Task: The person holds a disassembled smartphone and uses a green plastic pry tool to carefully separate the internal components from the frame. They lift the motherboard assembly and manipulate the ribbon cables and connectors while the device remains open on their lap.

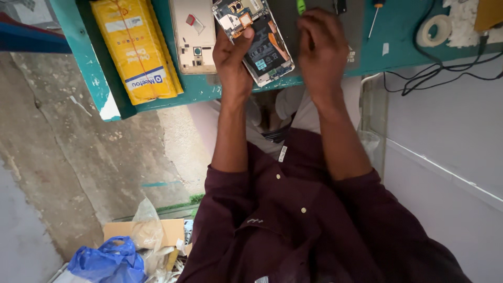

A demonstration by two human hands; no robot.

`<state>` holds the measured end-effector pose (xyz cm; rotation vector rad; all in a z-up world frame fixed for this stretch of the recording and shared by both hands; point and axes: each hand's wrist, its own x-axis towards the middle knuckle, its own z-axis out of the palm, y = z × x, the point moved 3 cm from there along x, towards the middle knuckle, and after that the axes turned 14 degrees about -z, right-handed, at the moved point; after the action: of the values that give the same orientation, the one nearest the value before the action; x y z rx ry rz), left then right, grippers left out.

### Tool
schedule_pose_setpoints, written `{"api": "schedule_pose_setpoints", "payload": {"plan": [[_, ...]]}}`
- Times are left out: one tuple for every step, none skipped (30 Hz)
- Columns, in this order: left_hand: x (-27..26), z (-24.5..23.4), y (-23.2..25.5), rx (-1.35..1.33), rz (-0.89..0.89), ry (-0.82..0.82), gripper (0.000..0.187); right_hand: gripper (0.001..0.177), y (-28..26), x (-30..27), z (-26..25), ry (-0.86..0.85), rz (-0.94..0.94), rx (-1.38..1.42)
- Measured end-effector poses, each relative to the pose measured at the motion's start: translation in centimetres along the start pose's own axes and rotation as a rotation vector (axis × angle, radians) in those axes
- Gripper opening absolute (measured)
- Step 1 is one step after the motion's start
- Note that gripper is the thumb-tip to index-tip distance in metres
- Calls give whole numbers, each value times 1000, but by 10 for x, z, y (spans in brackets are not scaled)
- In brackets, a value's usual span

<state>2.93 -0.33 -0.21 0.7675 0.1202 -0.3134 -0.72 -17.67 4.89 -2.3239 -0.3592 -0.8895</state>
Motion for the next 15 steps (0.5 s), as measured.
{"api": "schedule_pose_setpoints", "payload": {"plan": [[0, 0, 1, -2, 0, -2, 40, 23, -1, 2, 0, 6, 1, -12], [0, 0, 2, 0, 3, -6, 40, 23, -1, 4, 0, 10, 3, -23], [0, 0, 2, 3, 6, -10, 40, 23, -2, 6, 0, 14, 5, -35], [-1, 0, 1, 4, 8, -13, 40, 24, -4, 8, -2, 27, 0, -45], [0, -1, -1, 16, -3, -21, 39, 24, -5, 10, -4, 39, -4, -55], [1, -2, -1, 29, -14, -30, 38, 25, -6, 13, -6, 52, -9, -65], [3, -4, -2, 42, -24, -39, 37, 24, -9, 15, -9, 56, -7, -40], [4, -6, -4, 107, -10, -26, 33, 23, -13, 15, -13, 57, -7, -10], [4, -7, -6, 171, 3, -12, 30, 21, -17, 15, -14, 58, -7, 20], [1, -8, -7, 238, 15, 6, 27, 19, -17, 15, -11, 57, 96, 250], [-2, -8, -8, 244, 25, -20, 26, 17, -16, 14, -6, 54, 202, 480], [-3, -6, -7, 252, 37, -50, 26, 17, -15, 15, 0, 53, 305, 708], [-3, -4, -5, 261, 49, -80, 26, 19, -15, 16, 6, 13, 320, 814], [-4, -2, -3, 281, 47, -91, 25, 21, -13, 17, 11, -27, 337, 914], [-5, -1, -1, 301, 45, -103, 25, 24, -12, 18, 16, -66, 354, 1015]]}}
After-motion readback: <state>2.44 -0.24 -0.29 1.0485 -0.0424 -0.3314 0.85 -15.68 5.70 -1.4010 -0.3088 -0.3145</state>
